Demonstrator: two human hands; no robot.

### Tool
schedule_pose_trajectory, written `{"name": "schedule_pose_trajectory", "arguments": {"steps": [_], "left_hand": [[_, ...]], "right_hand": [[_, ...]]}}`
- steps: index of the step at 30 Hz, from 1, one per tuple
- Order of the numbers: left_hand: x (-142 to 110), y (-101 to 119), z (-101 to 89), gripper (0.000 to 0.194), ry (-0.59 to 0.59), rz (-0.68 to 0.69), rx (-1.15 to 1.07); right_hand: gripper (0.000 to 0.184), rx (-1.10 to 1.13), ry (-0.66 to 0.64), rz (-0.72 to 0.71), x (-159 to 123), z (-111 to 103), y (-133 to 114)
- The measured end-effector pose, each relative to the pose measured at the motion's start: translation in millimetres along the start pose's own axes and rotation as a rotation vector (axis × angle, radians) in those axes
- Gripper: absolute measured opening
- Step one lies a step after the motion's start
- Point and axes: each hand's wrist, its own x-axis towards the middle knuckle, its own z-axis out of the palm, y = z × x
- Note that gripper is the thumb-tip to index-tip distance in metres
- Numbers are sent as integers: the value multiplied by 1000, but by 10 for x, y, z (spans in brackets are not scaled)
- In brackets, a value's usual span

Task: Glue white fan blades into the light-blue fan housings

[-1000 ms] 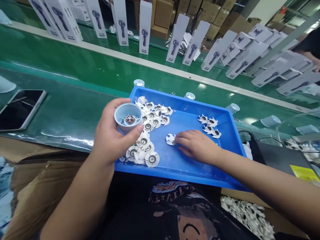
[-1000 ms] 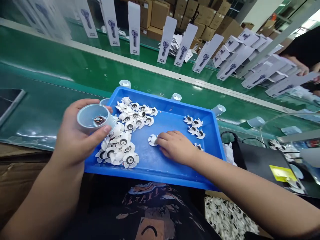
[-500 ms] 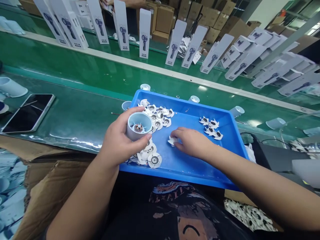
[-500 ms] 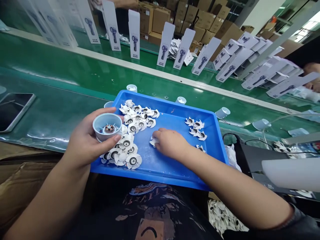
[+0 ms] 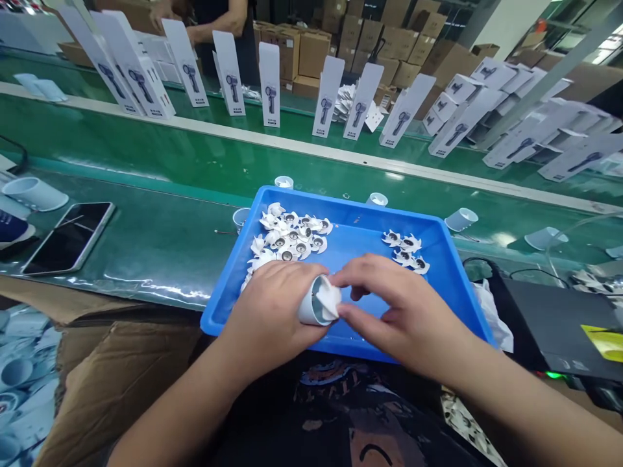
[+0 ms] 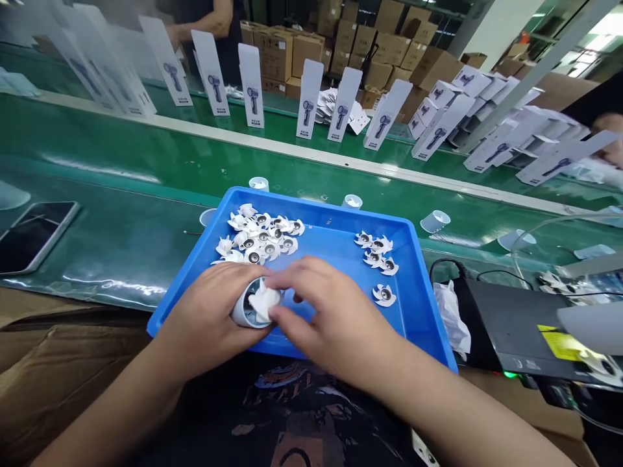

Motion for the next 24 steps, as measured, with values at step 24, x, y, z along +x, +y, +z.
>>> {"name": "schedule_pose_trajectory", "arguments": {"steps": [24], "left_hand": [[105,-293,-342,58,198,-108,243]], "right_hand": [[15,-429,290,-363,-624,-381,252]]}}
